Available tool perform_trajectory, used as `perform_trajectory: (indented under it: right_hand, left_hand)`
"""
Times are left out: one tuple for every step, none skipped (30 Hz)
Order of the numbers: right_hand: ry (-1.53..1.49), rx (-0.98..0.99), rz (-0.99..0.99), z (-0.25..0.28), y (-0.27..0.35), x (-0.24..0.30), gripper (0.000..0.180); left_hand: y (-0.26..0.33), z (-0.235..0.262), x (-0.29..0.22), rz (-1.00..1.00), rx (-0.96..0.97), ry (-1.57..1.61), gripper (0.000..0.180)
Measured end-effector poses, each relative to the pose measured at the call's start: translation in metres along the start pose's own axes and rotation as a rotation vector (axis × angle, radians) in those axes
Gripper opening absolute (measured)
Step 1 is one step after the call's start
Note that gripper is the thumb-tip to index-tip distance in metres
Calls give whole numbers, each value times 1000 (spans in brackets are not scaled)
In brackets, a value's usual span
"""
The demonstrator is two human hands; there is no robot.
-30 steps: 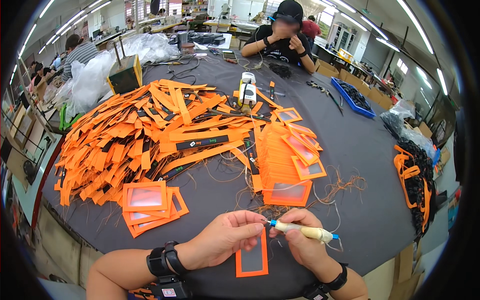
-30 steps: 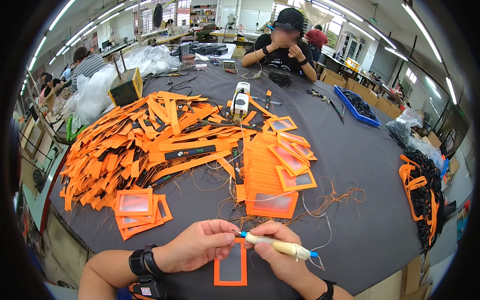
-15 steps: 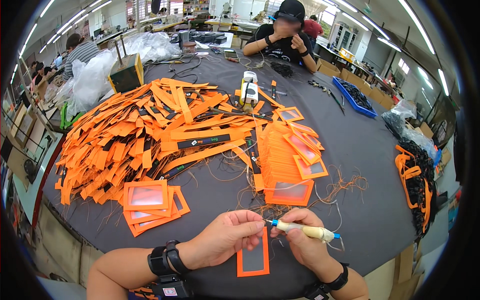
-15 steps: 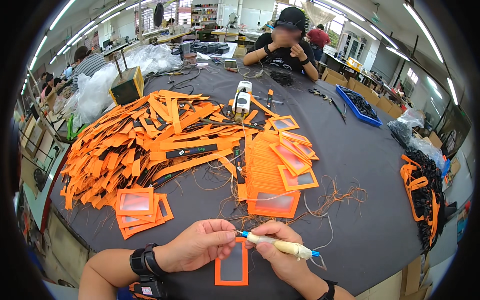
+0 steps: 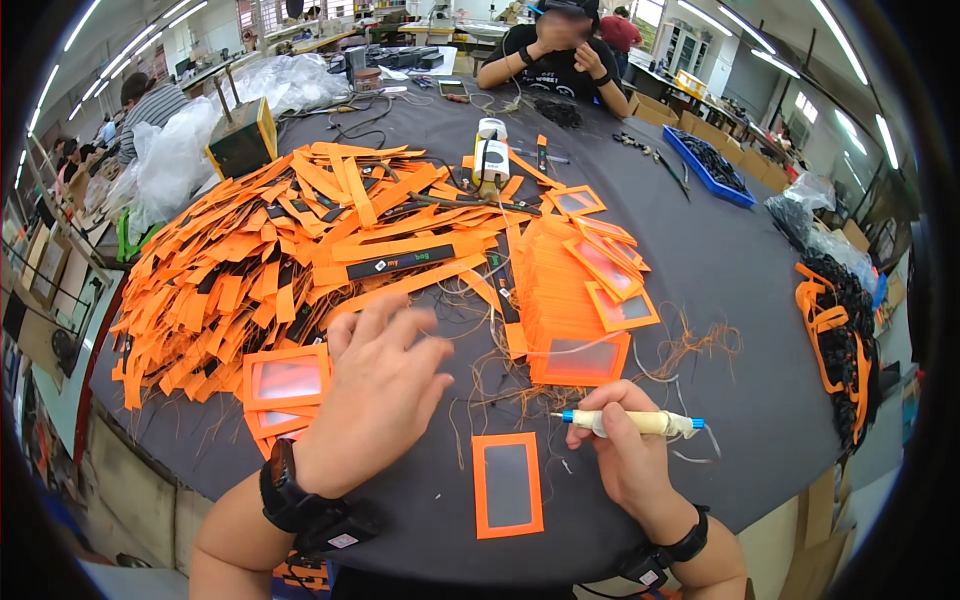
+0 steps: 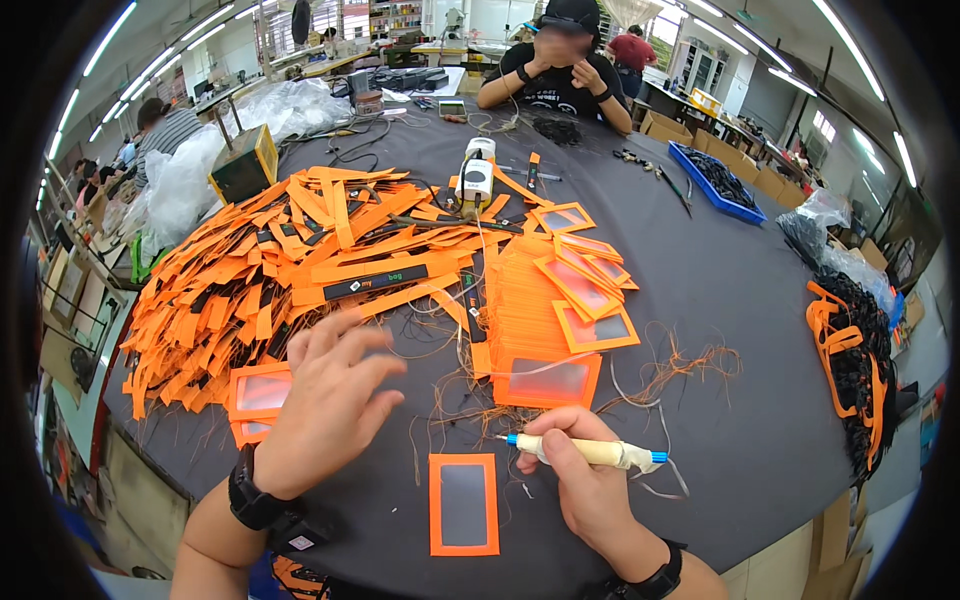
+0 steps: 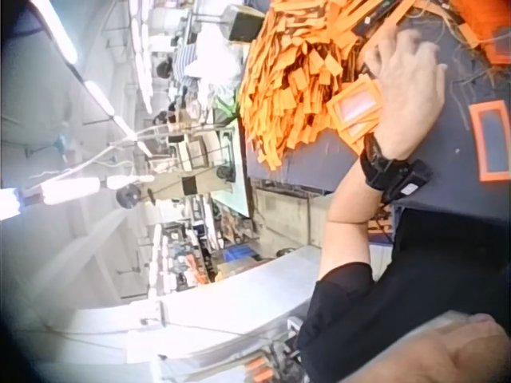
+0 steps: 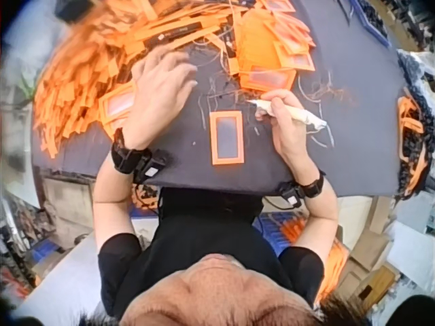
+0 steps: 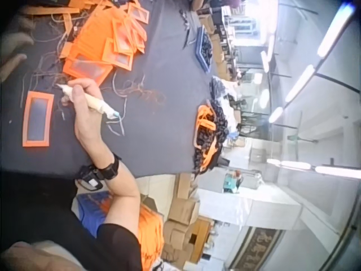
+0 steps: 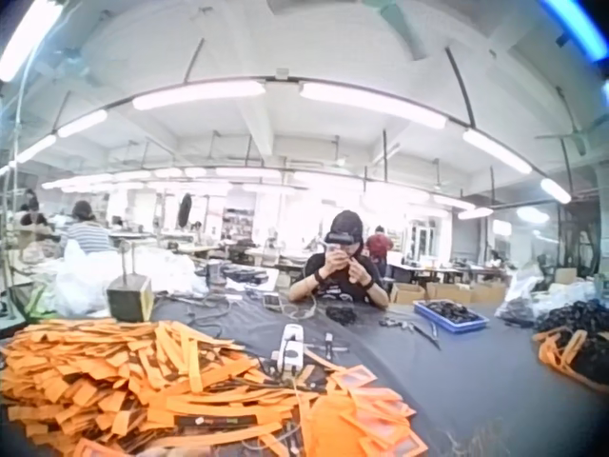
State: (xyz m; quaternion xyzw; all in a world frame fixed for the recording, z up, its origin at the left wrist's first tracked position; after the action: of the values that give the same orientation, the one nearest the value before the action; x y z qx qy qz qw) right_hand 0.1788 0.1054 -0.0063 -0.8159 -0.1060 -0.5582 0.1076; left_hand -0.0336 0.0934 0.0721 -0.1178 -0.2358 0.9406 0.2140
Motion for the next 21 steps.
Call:
perform_trajectory:
  right_hand:
    - [3, 5, 6, -1, 0, 1, 18]
    - [7, 10, 13, -1, 0, 2, 18]
    - [10, 14, 18, -1, -1, 2, 19]
    - [27, 14, 12, -1, -1, 2, 20]
    - [44, 16, 6, -2, -1, 2, 23]
    - [61, 13, 0, -2, 0, 1, 25]
    - [93, 37, -39, -3, 1, -2, 23]
    - [124, 62, -77, -3, 2, -5, 21]
    - [151, 88, -118, -4, 3, -10, 19]
    - [171, 100, -125, -7, 3, -12, 17]
    - [192, 112, -132, -12, 3, -13, 16]
    - [217, 123, -137, -16, 3, -14, 15]
    - [259, 135, -130, -17, 2, -14, 16]
    - [304, 140, -107, -18, 2, -14, 16]
    - [349, 151, -82, -18, 1, -16, 15]
    - [394, 153, -58, -18, 1, -17, 15]
    - [397, 150, -62, -17, 1, -18, 15]
    - [399, 150, -64, -19, 0, -18, 14]
    - [401, 149, -67, -20, 0, -18, 14]
    - [426, 157, -70, -21, 0, -17, 12]
    - [455, 176, -74, -23, 0, -15, 10]
  left_hand:
    - [4, -11, 0, -3, 124, 118, 20]
    - [10, -24, -1, -6, 249, 237, 18]
    - [17, -37, -5, -8, 376, 356, 15]
    - [21, -40, -10, -17, 411, 376, 14]
    - [25, -42, -18, -25, 447, 396, 14]
    - [28, -44, -24, -35, 484, 417, 13]
    - [31, -44, -28, -37, 494, 467, 14]
    - [32, -42, -31, -65, 509, 447, 14]
    - [33, -39, -33, -91, 526, 426, 14]
    - [35, -35, -37, -116, 543, 404, 14]
    - [39, -31, -43, -146, 592, 340, 15]
    - [45, -26, -52, -180, 636, 277, 17]
    - [51, -25, -59, -213, 679, 212, 18]
    - [57, -23, -65, -184, 668, 272, 29]
    - [66, -22, -71, -151, 654, 328, 40]
    - [74, -23, -76, -123, 642, 388, 52]
    - [77, -19, -82, -175, 556, 346, 46]
    - [80, -17, -84, -179, 510, 358, 47]
    - [83, -16, -86, -183, 465, 370, 48]
    - [84, -14, -85, -187, 420, 383, 49]
    - [81, -6, -81, -227, 288, 365, 30]
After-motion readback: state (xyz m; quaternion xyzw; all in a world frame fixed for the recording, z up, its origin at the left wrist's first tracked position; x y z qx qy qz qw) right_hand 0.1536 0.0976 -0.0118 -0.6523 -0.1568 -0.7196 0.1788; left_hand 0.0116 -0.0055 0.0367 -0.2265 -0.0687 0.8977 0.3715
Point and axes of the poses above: each hand's wrist, its own y-axis away from the middle knuckle, its own z-axis out of the back of the hand, x = y × z, the point moved 8 cm from there along -y, towards the middle knuckle, and after that the axes turned 2 degrees about -z, right-handed, at the moved point
